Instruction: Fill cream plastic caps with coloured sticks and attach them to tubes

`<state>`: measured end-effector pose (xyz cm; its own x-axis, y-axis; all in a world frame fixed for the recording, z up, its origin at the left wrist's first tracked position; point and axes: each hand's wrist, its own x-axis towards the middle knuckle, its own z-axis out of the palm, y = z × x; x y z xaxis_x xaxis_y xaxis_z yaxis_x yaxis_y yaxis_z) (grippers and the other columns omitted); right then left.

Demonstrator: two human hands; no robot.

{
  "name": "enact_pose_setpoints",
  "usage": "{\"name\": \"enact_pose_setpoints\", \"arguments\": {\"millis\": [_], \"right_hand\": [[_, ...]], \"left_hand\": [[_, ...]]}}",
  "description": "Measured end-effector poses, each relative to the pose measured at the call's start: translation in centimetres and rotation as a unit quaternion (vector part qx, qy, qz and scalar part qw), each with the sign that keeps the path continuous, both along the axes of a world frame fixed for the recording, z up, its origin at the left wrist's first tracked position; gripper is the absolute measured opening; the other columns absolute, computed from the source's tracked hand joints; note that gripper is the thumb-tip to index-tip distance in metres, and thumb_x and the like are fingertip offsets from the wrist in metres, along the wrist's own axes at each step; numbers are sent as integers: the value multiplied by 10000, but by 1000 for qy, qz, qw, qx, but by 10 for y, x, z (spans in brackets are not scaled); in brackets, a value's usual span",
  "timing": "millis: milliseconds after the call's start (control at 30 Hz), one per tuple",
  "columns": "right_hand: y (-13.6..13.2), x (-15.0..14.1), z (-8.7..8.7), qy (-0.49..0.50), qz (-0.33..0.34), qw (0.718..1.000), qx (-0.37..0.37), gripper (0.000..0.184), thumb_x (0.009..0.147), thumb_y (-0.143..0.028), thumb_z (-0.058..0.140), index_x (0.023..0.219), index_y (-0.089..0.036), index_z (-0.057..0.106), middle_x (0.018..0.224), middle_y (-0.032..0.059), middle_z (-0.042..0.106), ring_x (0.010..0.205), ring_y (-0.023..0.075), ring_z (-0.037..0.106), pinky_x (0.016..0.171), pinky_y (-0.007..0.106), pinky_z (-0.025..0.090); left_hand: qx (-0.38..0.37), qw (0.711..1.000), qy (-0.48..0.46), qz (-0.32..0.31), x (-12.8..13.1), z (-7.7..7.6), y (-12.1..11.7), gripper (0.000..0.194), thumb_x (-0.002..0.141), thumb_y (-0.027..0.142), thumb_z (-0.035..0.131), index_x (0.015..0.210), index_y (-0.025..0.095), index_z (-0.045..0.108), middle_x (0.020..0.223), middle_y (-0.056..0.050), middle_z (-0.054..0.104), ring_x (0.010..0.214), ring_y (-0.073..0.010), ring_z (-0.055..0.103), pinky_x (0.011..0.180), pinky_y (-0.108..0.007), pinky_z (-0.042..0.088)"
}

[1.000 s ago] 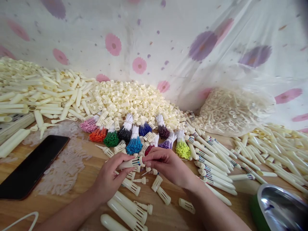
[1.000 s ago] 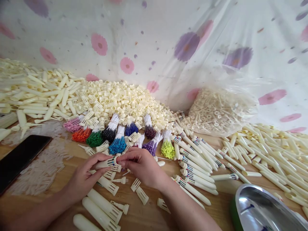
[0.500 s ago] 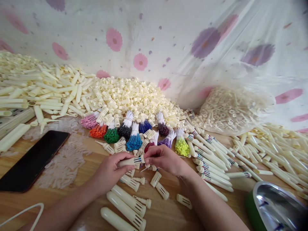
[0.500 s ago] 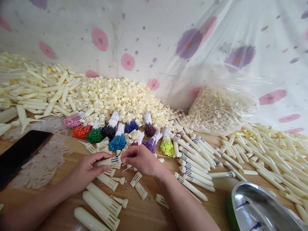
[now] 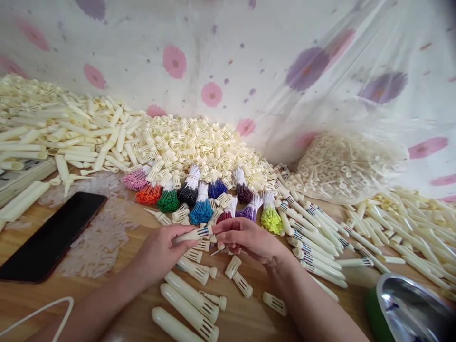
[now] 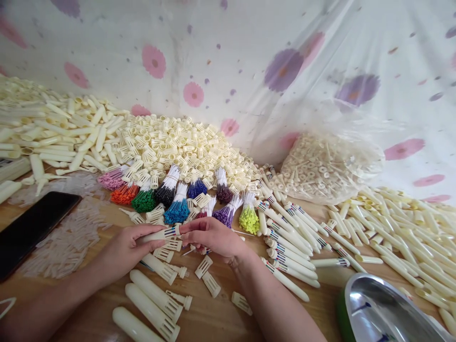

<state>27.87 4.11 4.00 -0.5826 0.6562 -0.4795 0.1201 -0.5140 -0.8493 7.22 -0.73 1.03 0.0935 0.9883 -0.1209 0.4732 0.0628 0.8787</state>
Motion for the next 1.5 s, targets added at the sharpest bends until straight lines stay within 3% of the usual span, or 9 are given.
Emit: {"name": "enact_pose_setpoints", "arguments": {"millis": [200, 433, 500, 533, 633, 700, 833, 1133, 1500], "right_hand": [[0, -2, 4, -47, -27, 995, 80, 198, 639, -301, 707, 770, -153, 710, 546, -48, 549, 461, 41, 409, 435, 186, 273], [-6, -3, 13, -78, -21, 977, 199, 297, 718, -364, 656, 930, -162, 698, 664, -11, 609, 518, 75, 472, 497, 213, 371], [1, 4, 10, -131, -58, 942, 305, 295, 775, -352, 601, 990, -164, 677, 692, 8, 635, 534, 101, 518, 522, 237, 420], [8, 9, 8, -181, -88, 904, 378, 280, 807, -330, 567, 1012, -167, 666, 717, 20, 651, 560, 118, 551, 549, 251, 449], [30, 29, 2, -360, -147, 726, 567, 259, 863, -226, 474, 1060, -171, 634, 860, 64, 692, 749, 173, 641, 716, 307, 506], [44, 41, -2, -410, -138, 679, 594, 284, 866, -176, 441, 1088, -172, 619, 971, 92, 691, 878, 213, 645, 791, 348, 499], [59, 52, -8, -462, -69, 651, 599, 342, 837, -94, 437, 1124, -168, 608, 1068, 108, 679, 946, 241, 637, 808, 357, 490], [76, 46, -4, -524, 108, 564, 630, 309, 792, -7, 457, 967, -170, 653, 886, 93, 699, 775, 214, 625, 656, 277, 427], [72, 54, -18, -463, 162, 491, 720, 238, 894, -77, 402, 962, -127, 625, 858, 114, 646, 779, 203, 574, 661, 289, 432]], "left_hand": [[13, 1000, 5, 8, 1, -4, 0, 319, 777, 388, 600, 1021, 205, 694, 1015, -59, 738, 904, -253, 672, 785, -342, 527], [43, 999, -13, 27, 2, -11, -2, 221, 804, 344, 555, 970, 219, 634, 948, -21, 707, 870, -216, 640, 705, -274, 512], [46, 998, -28, 30, 3, -12, -2, 201, 809, 354, 549, 942, 217, 615, 908, -14, 692, 843, -205, 629, 676, -256, 504], [46, 998, -35, 32, 3, -12, -2, 194, 809, 359, 549, 927, 215, 606, 888, -11, 683, 825, -200, 624, 659, -249, 499], [46, 996, -58, 41, 5, -12, -2, 179, 801, 366, 557, 890, 214, 588, 842, -2, 662, 772, -187, 607, 615, -236, 487], [43, 995, -77, 45, 6, -11, -1, 172, 793, 362, 563, 876, 213, 582, 835, -2, 655, 772, -188, 603, 605, -235, 483], [39, 993, -101, 47, 7, -9, -1, 160, 781, 353, 579, 848, 207, 578, 816, -6, 644, 775, -192, 601, 622, -246, 479], [32, 990, -133, 43, 6, -9, 0, 169, 762, 342, 614, 841, 192, 608, 787, 1, 628, 771, -186, 591, 691, -267, 468], [32, 987, -150, 42, 6, -10, -1, 179, 747, 324, 638, 858, 185, 619, 812, -8, 640, 788, -189, 584, 707, -275, 454]]}}
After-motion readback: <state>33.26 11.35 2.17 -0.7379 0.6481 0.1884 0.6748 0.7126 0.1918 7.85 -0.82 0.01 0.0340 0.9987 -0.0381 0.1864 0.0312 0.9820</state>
